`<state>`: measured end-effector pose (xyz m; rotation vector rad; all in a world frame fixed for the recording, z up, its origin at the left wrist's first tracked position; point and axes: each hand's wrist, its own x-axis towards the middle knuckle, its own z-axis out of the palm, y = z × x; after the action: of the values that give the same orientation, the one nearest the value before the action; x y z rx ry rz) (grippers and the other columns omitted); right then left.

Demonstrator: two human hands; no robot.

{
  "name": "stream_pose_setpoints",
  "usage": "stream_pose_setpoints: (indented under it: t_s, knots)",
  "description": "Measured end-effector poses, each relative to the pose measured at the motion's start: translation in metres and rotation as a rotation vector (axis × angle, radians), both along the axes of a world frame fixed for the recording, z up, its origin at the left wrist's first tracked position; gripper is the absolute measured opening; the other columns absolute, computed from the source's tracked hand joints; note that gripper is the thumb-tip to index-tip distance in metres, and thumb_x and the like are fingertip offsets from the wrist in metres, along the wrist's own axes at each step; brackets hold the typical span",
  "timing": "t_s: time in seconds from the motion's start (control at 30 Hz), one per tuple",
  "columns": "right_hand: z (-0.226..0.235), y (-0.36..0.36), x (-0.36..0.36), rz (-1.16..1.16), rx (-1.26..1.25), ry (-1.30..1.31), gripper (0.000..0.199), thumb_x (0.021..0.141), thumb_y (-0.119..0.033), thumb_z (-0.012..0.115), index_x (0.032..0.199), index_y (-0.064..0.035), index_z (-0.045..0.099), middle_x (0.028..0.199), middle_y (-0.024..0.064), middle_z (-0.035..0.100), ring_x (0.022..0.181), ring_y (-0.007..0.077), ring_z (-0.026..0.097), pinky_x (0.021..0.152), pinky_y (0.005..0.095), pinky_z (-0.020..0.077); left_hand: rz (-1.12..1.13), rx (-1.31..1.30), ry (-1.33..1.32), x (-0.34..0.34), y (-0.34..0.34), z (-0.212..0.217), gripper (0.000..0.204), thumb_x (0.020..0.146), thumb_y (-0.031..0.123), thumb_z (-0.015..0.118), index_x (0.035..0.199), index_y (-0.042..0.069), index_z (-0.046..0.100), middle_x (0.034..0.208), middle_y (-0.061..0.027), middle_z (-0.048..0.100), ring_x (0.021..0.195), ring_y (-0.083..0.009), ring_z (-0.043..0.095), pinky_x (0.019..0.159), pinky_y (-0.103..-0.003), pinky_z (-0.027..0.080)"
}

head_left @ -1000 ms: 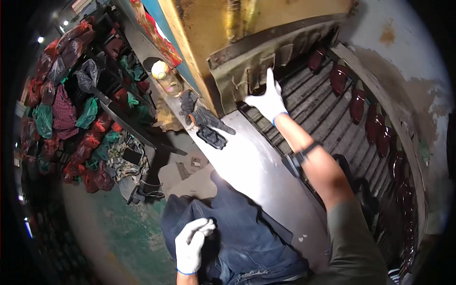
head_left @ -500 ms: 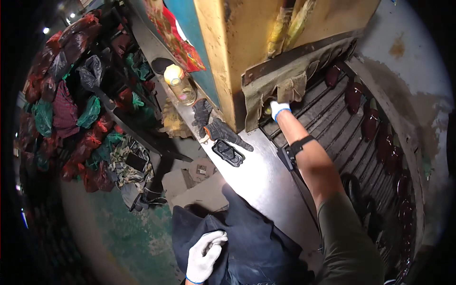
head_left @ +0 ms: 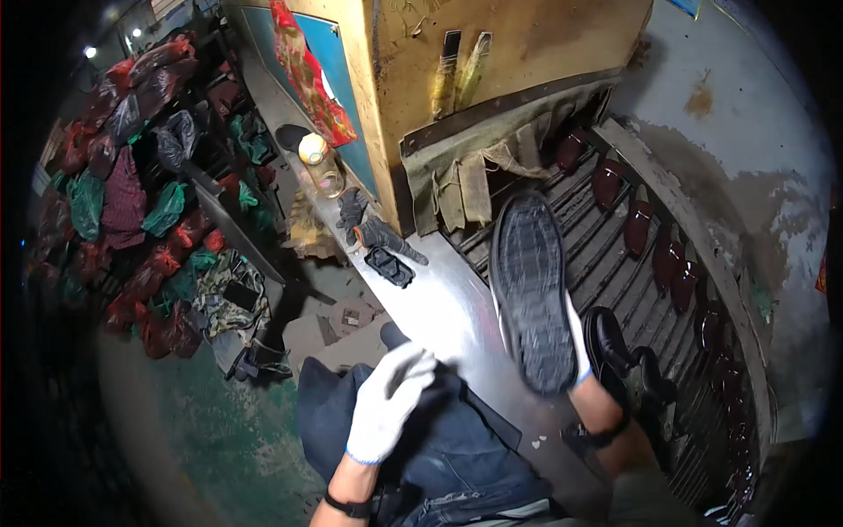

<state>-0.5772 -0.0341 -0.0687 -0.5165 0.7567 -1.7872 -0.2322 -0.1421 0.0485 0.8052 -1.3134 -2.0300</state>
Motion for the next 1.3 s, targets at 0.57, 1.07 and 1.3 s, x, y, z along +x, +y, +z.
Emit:
stream_pose_setpoints:
  t_s: [0.57, 1.07, 1.3]
  knots:
    - [0.132, 0.147, 0.139, 0.197, 0.142, -0.133, 0.107, 0.081, -0.031, 0.090, 0.170, 0.0019, 0.041, 0.161, 0.0273, 0.058, 0.139, 0.0415, 0.067, 0.127, 0.0532, 0.0482, 0.384, -0.307, -0.119, 0.141, 0.087, -0.016, 0.056, 0.085, 0.010, 0.080, 0.139, 0.002, 0.064, 0.131, -0.0072, 0.068, 0.124, -0.0183, 0.064, 0.112, -0.032, 0.048]
    - [0.119, 0.127, 0.208, 0.539, 0.020, -0.565, 0.127, 0.085, -0.049, 0.094, 0.179, -0.0066, 0.020, 0.180, 0.0213, 0.035, 0.159, 0.0564, 0.041, 0.131, 0.0826, 0.0197, 0.118, 0.160, 0.340, 0.154, 0.081, -0.032, 0.086, 0.095, 0.022, 0.088, 0.167, 0.007, 0.043, 0.165, -0.0242, 0.055, 0.153, -0.0407, 0.055, 0.126, -0.055, 0.048]
    - [0.133, 0.136, 0.217, 0.351, 0.213, -0.437, 0.122, 0.078, -0.033, 0.095, 0.175, 0.0009, 0.028, 0.175, 0.0249, 0.040, 0.154, 0.0508, 0.049, 0.133, 0.0701, 0.0335, 0.079, -0.553, 0.094, 0.133, 0.019, 0.063, 0.071, 0.110, 0.044, 0.071, 0.161, -0.001, 0.051, 0.139, -0.0157, 0.073, 0.131, -0.0265, 0.069, 0.116, -0.042, 0.052]
